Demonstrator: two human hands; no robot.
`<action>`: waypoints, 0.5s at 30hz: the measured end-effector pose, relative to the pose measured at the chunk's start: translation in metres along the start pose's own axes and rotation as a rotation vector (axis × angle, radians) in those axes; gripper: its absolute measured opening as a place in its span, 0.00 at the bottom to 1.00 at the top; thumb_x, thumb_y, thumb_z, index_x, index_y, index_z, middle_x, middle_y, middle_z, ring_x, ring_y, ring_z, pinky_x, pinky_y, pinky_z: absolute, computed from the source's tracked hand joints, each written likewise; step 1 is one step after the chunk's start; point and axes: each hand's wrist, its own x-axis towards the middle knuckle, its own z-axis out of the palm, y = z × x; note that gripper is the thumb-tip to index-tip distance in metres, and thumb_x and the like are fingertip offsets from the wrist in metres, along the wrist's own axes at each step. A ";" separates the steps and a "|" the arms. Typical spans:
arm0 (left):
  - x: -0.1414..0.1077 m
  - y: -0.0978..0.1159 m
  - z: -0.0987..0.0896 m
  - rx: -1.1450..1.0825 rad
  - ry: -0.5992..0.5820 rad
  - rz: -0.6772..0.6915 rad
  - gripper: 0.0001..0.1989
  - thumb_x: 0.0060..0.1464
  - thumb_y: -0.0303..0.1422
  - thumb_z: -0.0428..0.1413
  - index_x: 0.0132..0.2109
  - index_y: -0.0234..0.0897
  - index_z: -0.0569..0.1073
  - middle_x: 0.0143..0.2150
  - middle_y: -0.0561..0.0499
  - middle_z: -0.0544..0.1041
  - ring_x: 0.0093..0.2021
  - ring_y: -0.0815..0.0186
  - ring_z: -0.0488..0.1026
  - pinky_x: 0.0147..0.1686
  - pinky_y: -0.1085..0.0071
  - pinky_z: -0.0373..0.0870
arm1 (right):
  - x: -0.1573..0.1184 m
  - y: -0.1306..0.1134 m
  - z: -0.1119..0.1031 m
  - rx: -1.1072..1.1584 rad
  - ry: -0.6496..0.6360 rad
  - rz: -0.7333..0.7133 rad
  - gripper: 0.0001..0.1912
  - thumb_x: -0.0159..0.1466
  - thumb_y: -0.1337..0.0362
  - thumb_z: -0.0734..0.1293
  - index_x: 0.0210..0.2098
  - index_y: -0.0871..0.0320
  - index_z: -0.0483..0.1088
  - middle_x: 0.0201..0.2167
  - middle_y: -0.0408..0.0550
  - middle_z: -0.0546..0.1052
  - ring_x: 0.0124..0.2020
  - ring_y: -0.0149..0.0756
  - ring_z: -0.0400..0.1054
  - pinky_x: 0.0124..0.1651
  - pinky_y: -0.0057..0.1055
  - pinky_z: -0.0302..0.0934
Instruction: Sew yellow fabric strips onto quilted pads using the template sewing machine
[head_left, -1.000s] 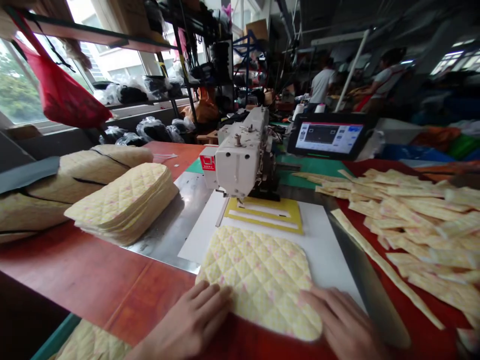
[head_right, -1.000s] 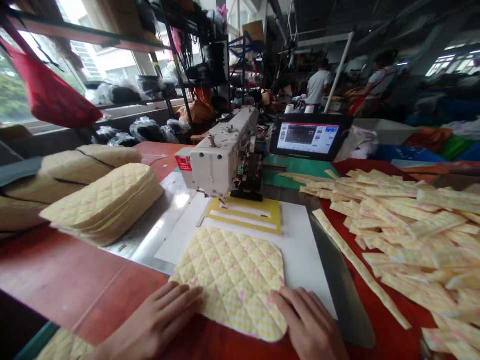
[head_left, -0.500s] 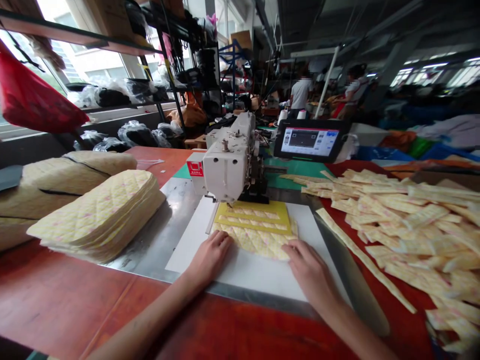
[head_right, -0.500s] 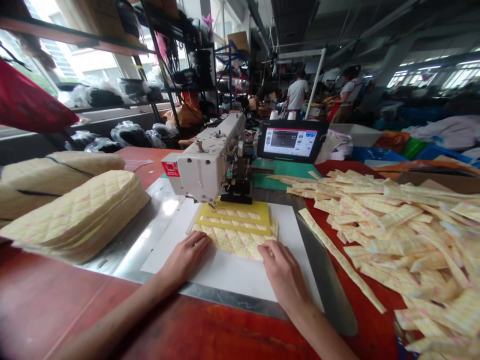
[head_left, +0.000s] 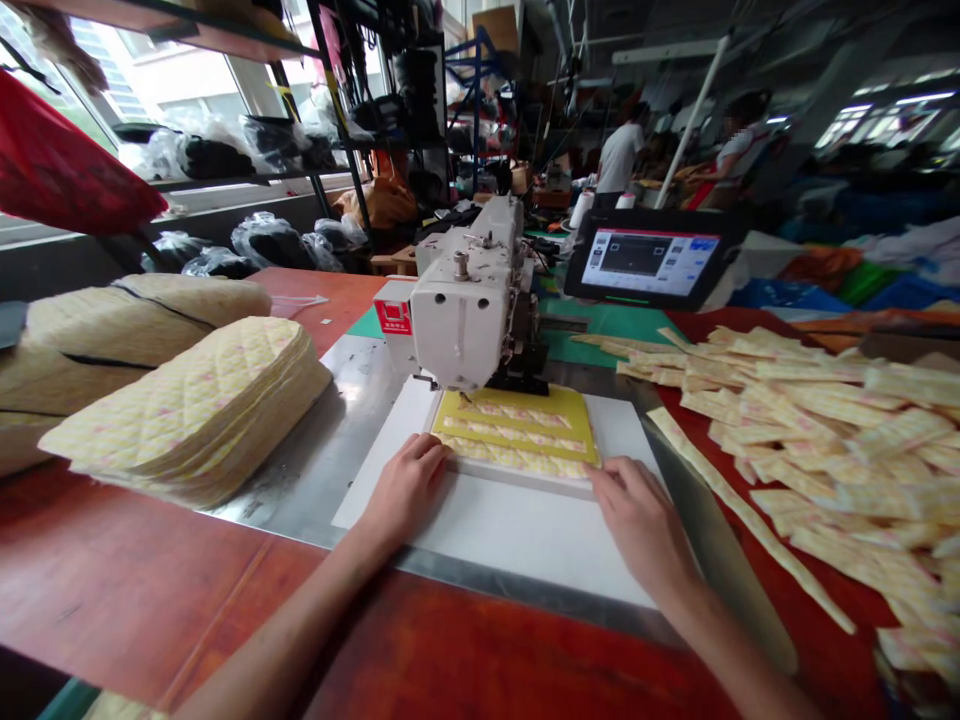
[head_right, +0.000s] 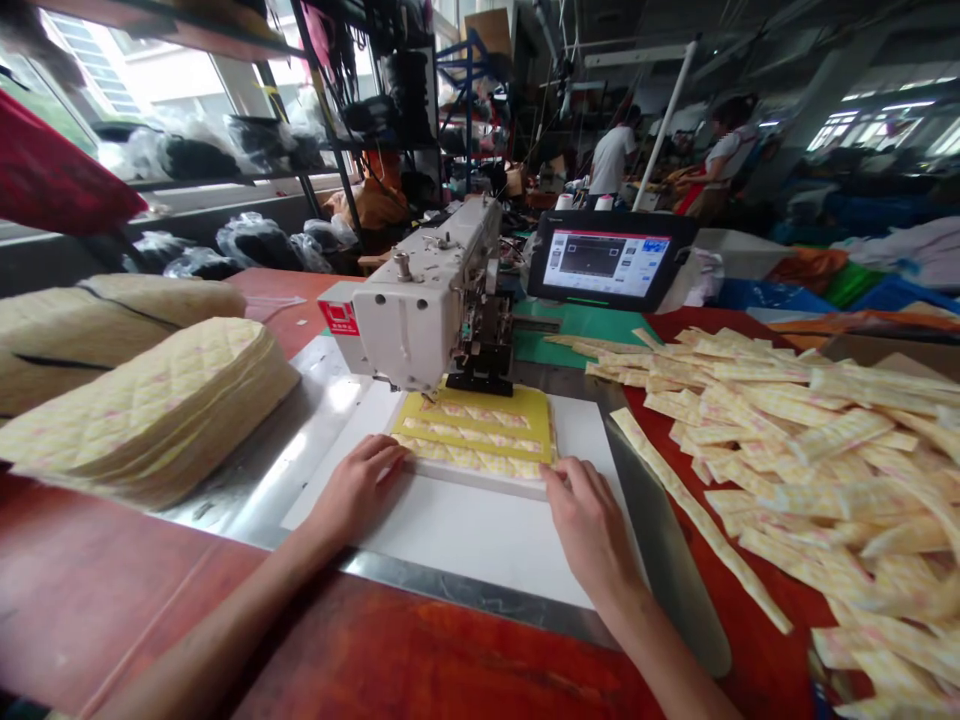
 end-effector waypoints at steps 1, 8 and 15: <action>-0.001 -0.002 -0.003 0.005 -0.023 -0.035 0.11 0.68 0.29 0.50 0.46 0.37 0.78 0.43 0.45 0.77 0.42 0.61 0.76 0.42 0.68 0.73 | 0.001 0.000 0.000 0.000 -0.010 -0.006 0.14 0.72 0.73 0.61 0.50 0.61 0.76 0.37 0.51 0.74 0.38 0.43 0.69 0.44 0.39 0.67; -0.002 0.000 -0.020 0.086 -0.163 -0.140 0.11 0.68 0.35 0.50 0.44 0.40 0.77 0.38 0.49 0.79 0.32 0.66 0.77 0.33 0.72 0.66 | -0.004 0.006 0.006 0.036 0.007 -0.018 0.15 0.75 0.66 0.58 0.51 0.58 0.75 0.45 0.50 0.79 0.42 0.40 0.74 0.48 0.37 0.67; -0.002 -0.001 -0.018 0.135 -0.171 -0.108 0.13 0.70 0.37 0.47 0.52 0.41 0.75 0.41 0.47 0.83 0.34 0.62 0.80 0.33 0.70 0.65 | -0.006 0.013 0.007 0.086 0.042 -0.064 0.15 0.75 0.63 0.59 0.52 0.57 0.75 0.46 0.49 0.80 0.45 0.41 0.75 0.51 0.38 0.66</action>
